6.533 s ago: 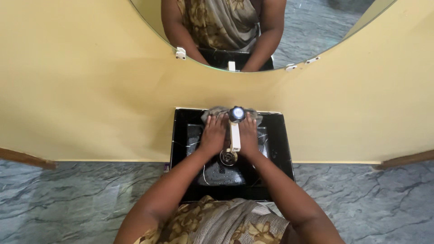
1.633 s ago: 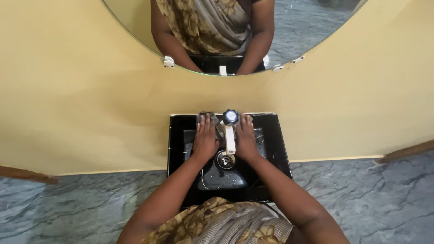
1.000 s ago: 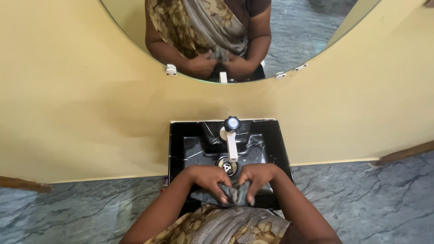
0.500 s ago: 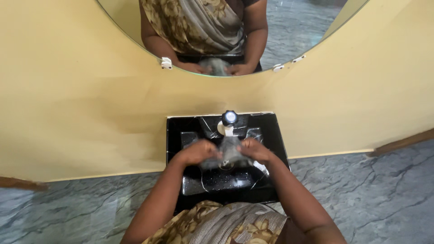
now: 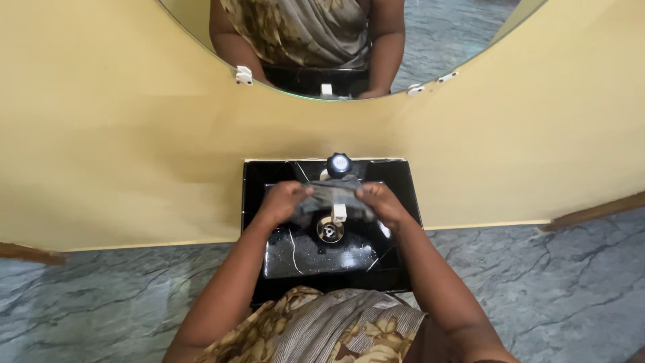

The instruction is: The person wipes the interior surfaces of a black bathroom sink using a grey cloth. They repeatedly rub the basin, faucet, and drain area, occasionally wringing the cloth and refolding it to continue cleaning.

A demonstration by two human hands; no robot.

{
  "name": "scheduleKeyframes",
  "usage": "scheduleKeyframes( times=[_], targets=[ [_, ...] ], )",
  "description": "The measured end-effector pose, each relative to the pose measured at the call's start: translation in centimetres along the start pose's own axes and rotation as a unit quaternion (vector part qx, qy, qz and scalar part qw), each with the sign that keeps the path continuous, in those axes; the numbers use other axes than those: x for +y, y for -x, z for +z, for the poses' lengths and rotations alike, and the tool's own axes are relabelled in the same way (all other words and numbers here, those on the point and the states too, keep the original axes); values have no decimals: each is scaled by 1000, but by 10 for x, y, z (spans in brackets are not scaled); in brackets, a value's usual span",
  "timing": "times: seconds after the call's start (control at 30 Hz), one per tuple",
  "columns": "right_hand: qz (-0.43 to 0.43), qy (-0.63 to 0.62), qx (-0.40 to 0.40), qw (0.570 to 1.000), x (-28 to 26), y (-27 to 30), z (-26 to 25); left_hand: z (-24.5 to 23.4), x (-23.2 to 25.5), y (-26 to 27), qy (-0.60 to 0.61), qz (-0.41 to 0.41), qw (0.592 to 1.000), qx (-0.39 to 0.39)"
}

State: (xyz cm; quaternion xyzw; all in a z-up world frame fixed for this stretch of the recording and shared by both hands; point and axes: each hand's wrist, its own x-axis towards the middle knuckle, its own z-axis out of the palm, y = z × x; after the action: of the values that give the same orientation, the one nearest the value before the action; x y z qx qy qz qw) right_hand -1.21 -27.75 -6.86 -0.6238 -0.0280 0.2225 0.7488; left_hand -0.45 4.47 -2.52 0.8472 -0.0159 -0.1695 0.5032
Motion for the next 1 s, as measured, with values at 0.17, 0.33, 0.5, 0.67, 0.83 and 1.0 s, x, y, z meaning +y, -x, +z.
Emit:
scheduleKeyframes(
  times=[0.17,0.33,0.5,0.67,0.83,1.0],
  targets=[
    [30,75,31,996,14,-13,6,2,-5,-3,70,11,997,-32],
    [-170,-11,-151,974,5,10,-5,0,3,17,14,141,934,-328],
    [-119,-123,29,985,-85,24,34,-12,48,31,343,208,901,-166],
    [-132,-192,108,966,-112,-5,50,6,81,5,391,25,920,28],
    [-127,-226,161,952,-112,-18,73,33,59,-11,251,31,959,128],
    [-195,52,207,957,-84,-20,79,16,31,-31,276,119,941,154]
  ],
)
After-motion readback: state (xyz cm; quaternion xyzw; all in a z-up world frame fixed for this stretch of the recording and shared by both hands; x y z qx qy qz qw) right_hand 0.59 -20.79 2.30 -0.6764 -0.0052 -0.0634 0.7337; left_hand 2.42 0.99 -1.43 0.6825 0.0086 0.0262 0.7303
